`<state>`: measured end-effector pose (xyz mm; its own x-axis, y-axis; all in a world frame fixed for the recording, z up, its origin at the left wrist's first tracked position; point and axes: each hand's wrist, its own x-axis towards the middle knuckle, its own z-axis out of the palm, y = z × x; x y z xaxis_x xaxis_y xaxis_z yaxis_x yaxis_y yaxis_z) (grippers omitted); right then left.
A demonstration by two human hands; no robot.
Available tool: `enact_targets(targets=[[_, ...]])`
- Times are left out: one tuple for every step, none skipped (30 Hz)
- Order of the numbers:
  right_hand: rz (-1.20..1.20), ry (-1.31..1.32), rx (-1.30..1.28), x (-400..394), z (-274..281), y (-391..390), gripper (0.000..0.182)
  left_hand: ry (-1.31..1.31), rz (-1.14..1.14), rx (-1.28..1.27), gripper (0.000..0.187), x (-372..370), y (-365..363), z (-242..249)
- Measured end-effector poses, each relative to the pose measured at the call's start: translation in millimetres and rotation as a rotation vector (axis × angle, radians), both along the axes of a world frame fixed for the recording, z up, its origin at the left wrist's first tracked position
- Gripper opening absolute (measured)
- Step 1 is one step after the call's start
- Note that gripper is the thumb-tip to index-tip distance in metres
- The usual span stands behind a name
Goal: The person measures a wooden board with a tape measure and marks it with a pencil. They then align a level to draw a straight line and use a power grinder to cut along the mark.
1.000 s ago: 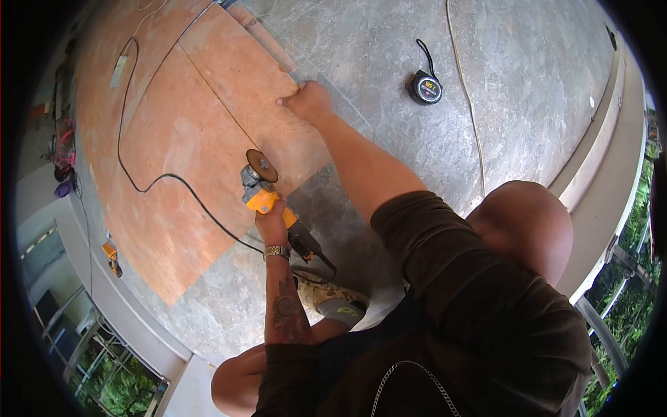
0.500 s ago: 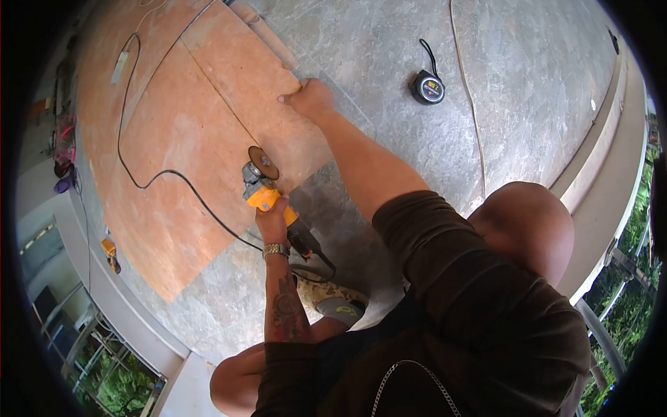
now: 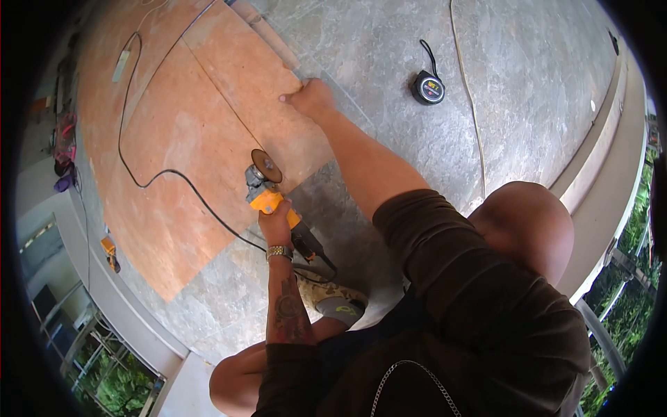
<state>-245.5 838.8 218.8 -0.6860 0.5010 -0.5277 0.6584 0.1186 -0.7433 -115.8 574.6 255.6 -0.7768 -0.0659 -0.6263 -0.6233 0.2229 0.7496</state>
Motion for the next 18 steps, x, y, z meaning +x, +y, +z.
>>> enact_targets(targets=[[-0.002,-0.001,0.000,0.9,1.5,0.5,0.062,-0.003,0.000,0.006,0.031,0.2,-0.2,-0.4],[-0.003,-0.002,-0.008,0.7,5.9,0.3,0.062,-0.001,-0.001,0.008,0.031,-0.3,-0.9,0.9],[-0.004,-0.006,-0.019,1.6,8.0,0.2,0.062,0.000,-0.005,0.003,0.032,0.7,-1.1,1.6],[-0.003,-0.007,-0.020,2.0,9.1,-0.1,0.062,0.001,-0.007,-0.001,0.032,1.6,-0.6,3.2],[-0.015,-0.008,-0.015,2.5,9.3,-0.6,0.062,-0.001,-0.005,-0.003,0.032,2.9,0.5,4.0],[-0.027,-0.009,-0.010,2.6,9.7,-1.4,0.063,0.024,0.000,-0.013,0.026,4.2,2.2,5.3],[-0.024,-0.009,-0.009,2.0,8.2,-1.8,0.063,0.049,0.006,-0.022,0.020,5.2,4.3,7.1],[-0.024,-0.004,0.004,1.2,5.4,-1.8,0.063,0.048,0.008,-0.022,0.020,6.0,6.1,9.8],[-0.026,0.001,0.017,0.1,5.3,-2.3,0.063,0.043,0.010,-0.020,0.020,5.6,7.8,14.6],[-0.024,0.001,0.017,0.6,6.6,-1.9,0.063,0.039,0.011,-0.019,0.021,5.9,8.6,16.4],[-0.012,0.005,0.010,1.6,8.8,-0.8,0.063,0.039,0.011,-0.020,0.021,6.5,7.4,15.1],[0.000,0.007,0.002,2.8,9.2,-0.2,0.063,0.023,0.012,-0.007,0.022,7.7,5.4,11.8],[-0.001,0.007,0.002,2.6,8.0,-0.1,0.063,0.009,0.013,0.007,0.023,8.1,4.1,10.0],[-0.005,0.012,0.001,2.3,5.8,-0.1,0.063,0.010,0.012,0.007,0.023,8.3,3.0,8.8],[-0.010,0.017,0.000,2.2,4.7,-0.1,0.063,-0.010,0.015,0.008,0.026,8.6,2.2,8.3],[-0.010,0.020,0.000,1.6,7.5,-0.5,0.063,-0.028,0.019,0.010,0.030,7.9,0.7,8.4],[-0.015,0.017,-0.001,2.2,9.5,-0.6,0.063,-0.028,0.019,0.009,0.030,8.3,-1.3,5.3],[-0.019,0.014,-0.002,2.7,10.5,-0.8,0.063,-0.021,0.017,0.018,0.031,8.9,-3.7,1.0]])
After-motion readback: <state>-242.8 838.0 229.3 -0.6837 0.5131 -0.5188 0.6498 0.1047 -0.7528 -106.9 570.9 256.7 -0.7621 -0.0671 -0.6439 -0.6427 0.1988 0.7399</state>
